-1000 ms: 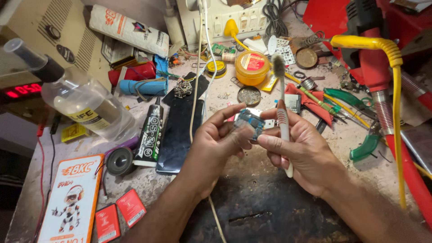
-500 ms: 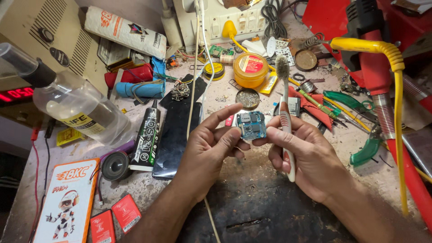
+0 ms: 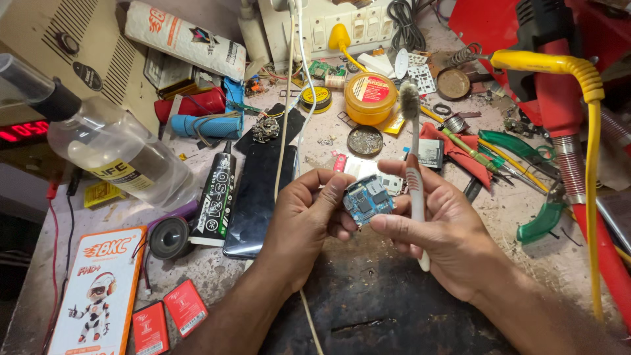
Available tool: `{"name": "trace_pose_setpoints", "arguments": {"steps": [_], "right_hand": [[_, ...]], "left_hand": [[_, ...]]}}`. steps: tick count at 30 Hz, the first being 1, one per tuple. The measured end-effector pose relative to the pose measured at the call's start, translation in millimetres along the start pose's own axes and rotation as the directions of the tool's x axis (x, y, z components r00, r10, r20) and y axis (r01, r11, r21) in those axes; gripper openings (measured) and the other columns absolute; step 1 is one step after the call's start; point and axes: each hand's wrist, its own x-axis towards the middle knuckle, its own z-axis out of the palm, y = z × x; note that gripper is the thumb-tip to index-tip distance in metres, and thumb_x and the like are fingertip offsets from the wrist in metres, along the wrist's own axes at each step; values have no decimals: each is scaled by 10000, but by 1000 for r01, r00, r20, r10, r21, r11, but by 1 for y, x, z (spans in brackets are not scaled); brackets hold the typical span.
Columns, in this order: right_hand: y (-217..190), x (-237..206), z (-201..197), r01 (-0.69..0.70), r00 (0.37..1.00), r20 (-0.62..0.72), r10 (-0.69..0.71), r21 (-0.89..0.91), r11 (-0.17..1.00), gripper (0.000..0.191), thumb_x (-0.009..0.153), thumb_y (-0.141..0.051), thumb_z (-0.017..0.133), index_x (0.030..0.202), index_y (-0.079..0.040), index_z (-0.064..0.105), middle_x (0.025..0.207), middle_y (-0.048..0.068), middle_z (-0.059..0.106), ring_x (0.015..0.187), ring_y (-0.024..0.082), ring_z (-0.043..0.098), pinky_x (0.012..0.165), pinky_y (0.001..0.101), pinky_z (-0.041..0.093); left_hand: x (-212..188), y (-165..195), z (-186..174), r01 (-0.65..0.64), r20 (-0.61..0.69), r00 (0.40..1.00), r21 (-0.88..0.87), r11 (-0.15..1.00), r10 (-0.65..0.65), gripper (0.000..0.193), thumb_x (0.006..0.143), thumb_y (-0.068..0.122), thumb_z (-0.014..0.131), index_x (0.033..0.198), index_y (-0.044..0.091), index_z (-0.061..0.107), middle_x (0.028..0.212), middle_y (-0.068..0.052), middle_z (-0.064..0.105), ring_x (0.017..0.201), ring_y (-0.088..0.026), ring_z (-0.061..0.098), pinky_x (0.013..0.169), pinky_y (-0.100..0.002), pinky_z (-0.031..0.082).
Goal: The person cleans a small blue circuit board with a toothbrush, then uses a hot air gun to heat the board and a metal tool to scrape or adjust components. The board is handled repeatedly and placed on the workbench during the process.
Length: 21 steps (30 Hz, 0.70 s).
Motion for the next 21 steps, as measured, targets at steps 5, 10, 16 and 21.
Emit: {"name": "trace_pose_setpoints", "arguments": {"steps": [5,10,16,21], "right_hand": [[0,-2,3,26,1000,14,-26,-30,999,658,719,34,816,1345,-32,625,758,-34,581,560,47,555,450,194,450],[1,0,0,44,999,1,-44,-40,998,640,730,33,815,1335,-8,610,755,-24,582,546,47,543,419,187,422],[0,-1,-1,37,999,2,-36,-47,998,636,746,29,808,1347,-32,609,792,-11,635,546,38,542,415,183,416],[-2,-3,0,35,999,23,-34,-21,999,616,752,17,798,1338,-65,626,830,6,679,566,35,553,440,182,429]], "left_hand": [[-1,1,1,-9,4,1000,-10,1000,9,314,1031,255,589,1107,-14,730,785,-47,705,619,-91,618,562,-240,525],[-5,5,1,17,63,998,-85,996,-12,298,1009,170,592,1209,-16,713,841,-55,726,681,-91,655,628,-239,562],[-7,9,0,-11,98,995,-94,995,20,344,968,89,642,1287,-25,697,875,-77,737,713,-112,678,667,-260,587],[-9,9,-1,-34,97,994,-100,994,44,351,957,70,656,1290,-32,700,878,-76,734,720,-113,681,667,-269,592]]}}
